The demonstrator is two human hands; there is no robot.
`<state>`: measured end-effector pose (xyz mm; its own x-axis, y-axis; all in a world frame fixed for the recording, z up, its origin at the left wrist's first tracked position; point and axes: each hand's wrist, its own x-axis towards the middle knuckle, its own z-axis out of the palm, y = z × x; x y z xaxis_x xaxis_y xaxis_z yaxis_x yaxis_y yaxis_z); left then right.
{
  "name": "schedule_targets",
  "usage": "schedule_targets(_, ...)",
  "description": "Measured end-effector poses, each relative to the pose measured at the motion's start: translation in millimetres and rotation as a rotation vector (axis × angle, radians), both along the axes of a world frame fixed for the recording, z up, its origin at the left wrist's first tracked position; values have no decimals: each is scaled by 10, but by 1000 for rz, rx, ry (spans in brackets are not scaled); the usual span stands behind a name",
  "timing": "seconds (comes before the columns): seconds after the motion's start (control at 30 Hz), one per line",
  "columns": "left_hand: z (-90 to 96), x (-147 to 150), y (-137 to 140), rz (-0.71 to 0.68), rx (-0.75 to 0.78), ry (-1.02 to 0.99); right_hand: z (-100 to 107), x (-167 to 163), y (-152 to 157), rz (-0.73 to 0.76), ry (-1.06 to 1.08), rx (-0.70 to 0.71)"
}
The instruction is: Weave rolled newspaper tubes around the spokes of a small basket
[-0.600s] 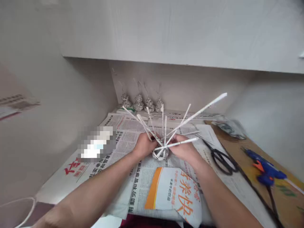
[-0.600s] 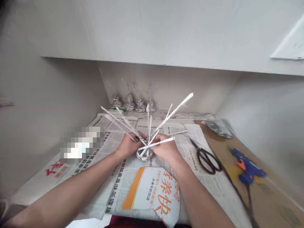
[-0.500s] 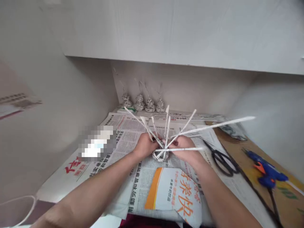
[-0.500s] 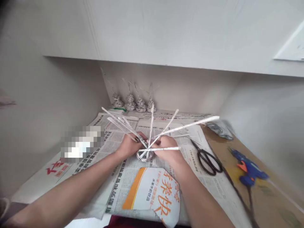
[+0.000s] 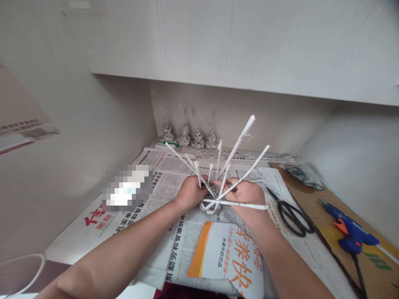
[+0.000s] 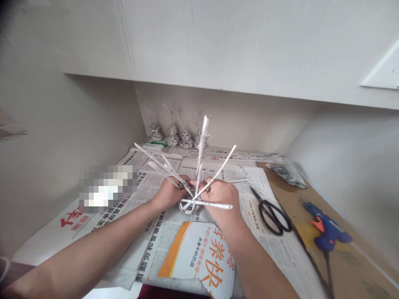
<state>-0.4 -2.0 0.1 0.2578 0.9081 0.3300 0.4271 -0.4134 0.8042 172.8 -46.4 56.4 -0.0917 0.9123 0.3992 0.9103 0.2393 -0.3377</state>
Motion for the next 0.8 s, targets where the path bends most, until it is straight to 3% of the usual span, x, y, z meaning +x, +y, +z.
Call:
schedule_targets(0.27, 0, -3, 2, -4, 24, 8, -53, -107, -89, 204, 179, -133)
schedule_targets(0.43, -33, 2, 11, 10, 13, 13, -28, -40, -14, -19, -106, -130)
schedule_targets(0.53, -41, 2, 11, 1, -1, 13, -78, 9, 87, 36, -226, -157)
schedule_targets(0.63, -35, -4, 10, -15, -12, 29, -182, 43, 188, 108, -132, -147)
schedule_targets(0.8, -18, -11, 6, -69, -34, 59, -309, 96, 300, 67, 147, -162)
